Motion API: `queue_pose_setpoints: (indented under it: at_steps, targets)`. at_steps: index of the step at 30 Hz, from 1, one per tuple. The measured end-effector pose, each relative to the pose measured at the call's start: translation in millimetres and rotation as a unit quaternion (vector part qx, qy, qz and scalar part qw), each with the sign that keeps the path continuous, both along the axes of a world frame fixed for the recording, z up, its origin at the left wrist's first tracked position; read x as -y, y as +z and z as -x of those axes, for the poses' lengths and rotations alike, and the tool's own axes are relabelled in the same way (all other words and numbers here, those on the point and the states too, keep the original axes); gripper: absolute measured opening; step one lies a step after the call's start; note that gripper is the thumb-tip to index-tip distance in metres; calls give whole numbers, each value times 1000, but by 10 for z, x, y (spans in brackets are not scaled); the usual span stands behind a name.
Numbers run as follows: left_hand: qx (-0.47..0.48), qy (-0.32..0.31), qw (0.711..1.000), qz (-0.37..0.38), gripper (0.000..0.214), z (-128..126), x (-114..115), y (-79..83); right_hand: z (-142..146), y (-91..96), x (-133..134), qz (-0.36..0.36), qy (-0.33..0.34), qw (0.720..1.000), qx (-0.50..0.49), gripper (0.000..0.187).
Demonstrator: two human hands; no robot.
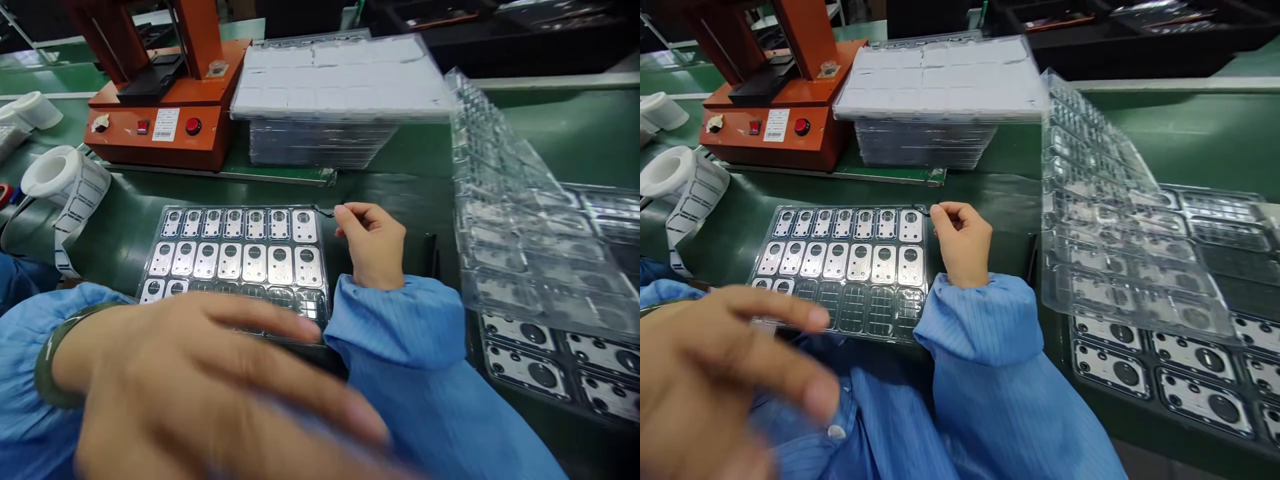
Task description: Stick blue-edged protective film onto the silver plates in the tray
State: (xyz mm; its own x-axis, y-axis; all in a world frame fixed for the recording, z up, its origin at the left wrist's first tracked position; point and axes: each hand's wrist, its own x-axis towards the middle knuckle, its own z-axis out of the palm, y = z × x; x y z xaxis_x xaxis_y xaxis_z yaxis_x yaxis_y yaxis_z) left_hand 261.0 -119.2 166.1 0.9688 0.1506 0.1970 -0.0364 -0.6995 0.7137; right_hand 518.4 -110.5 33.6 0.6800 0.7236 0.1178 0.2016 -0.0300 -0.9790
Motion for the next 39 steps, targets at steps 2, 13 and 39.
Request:
queue_pose_setpoints:
  at_steps: [2, 13, 39]
  targets:
    - [9, 124, 992, -34, 55, -168, -323, -91, -14, 12, 10, -6, 3, 1000, -6, 22]
    - [-92, 273, 899, 330, 32, -911, -963, -920, -170, -33, 5, -10, 127, 987, -97, 33]
    - [-17, 296, 888, 353, 29, -1159, -884, -1184, -233, 15, 100, 69, 236, 960, -133, 32]
